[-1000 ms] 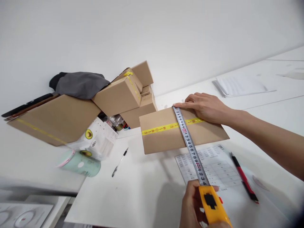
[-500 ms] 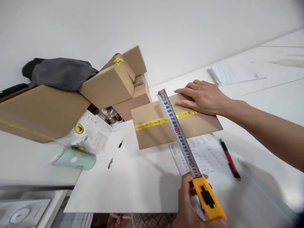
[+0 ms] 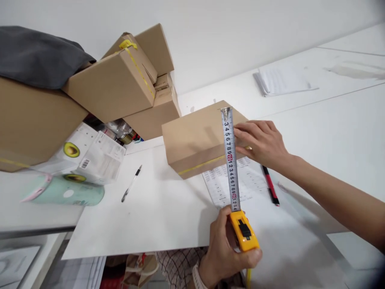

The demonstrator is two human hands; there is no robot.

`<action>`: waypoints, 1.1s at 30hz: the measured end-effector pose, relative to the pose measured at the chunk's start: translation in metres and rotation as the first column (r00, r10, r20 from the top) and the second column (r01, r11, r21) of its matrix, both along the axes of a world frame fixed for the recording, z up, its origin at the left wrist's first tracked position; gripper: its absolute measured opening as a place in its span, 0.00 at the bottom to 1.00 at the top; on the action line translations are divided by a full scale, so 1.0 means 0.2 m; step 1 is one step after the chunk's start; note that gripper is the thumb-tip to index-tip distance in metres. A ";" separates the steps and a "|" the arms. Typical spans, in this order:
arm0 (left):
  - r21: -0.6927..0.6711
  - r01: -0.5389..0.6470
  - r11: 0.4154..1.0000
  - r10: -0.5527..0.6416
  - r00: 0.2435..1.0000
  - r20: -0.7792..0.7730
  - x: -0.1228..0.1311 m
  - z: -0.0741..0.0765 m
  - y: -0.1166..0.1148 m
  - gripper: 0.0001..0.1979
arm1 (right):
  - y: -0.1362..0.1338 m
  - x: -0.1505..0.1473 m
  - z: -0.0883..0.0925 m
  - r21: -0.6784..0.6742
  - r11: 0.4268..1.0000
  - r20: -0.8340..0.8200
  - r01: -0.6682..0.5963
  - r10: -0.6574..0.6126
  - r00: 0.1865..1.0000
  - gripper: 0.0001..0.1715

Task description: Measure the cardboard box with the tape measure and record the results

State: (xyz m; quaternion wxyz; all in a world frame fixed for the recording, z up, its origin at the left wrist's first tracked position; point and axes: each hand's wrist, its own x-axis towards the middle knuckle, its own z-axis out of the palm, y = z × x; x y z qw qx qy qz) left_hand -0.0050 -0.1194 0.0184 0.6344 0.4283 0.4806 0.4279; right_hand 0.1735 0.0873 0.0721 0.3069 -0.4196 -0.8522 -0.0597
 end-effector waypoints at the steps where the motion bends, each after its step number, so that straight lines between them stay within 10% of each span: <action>1: 0.008 0.002 1.000 -0.002 1.000 0.003 0.00 0.00 0.00 0.31 | 0.01 0.00 0.00 -0.019 1.000 -0.071 0.000 -0.001 0.997 0.28; 7: 0.055 0.045 0.997 -0.043 0.998 -0.042 0.00 -0.06 0.01 0.32 | -0.02 0.01 0.24 -0.142 0.922 -0.748 -0.361 0.139 0.649 0.29; 10: 0.062 0.065 0.996 -0.058 0.992 -0.114 -0.02 -0.09 0.00 0.36 | -0.07 -0.01 0.36 -0.129 0.843 -0.801 -0.522 0.222 0.556 0.22; 15: 0.062 0.109 0.992 -0.097 0.981 -0.170 -0.04 -0.13 -0.03 0.45 | -0.18 -0.02 0.36 -0.091 0.872 -0.842 -0.480 0.190 0.505 0.14; 23: 0.147 0.015 0.989 -0.021 0.999 0.040 -0.01 -0.16 -0.03 0.58 | -0.53 0.00 0.05 -0.228 0.873 -0.514 -0.431 0.268 0.815 0.23; 28: 0.135 0.036 0.990 -0.040 0.999 0.026 -0.02 -0.16 -0.03 0.59 | -0.49 0.09 -0.14 -0.289 0.957 -0.281 0.033 -0.118 0.952 0.11; 33: 0.128 0.071 0.989 -0.061 0.995 -0.078 -0.04 -0.12 -0.01 0.57 | -0.35 0.17 -0.30 -0.455 0.755 0.216 0.471 -0.420 0.881 0.30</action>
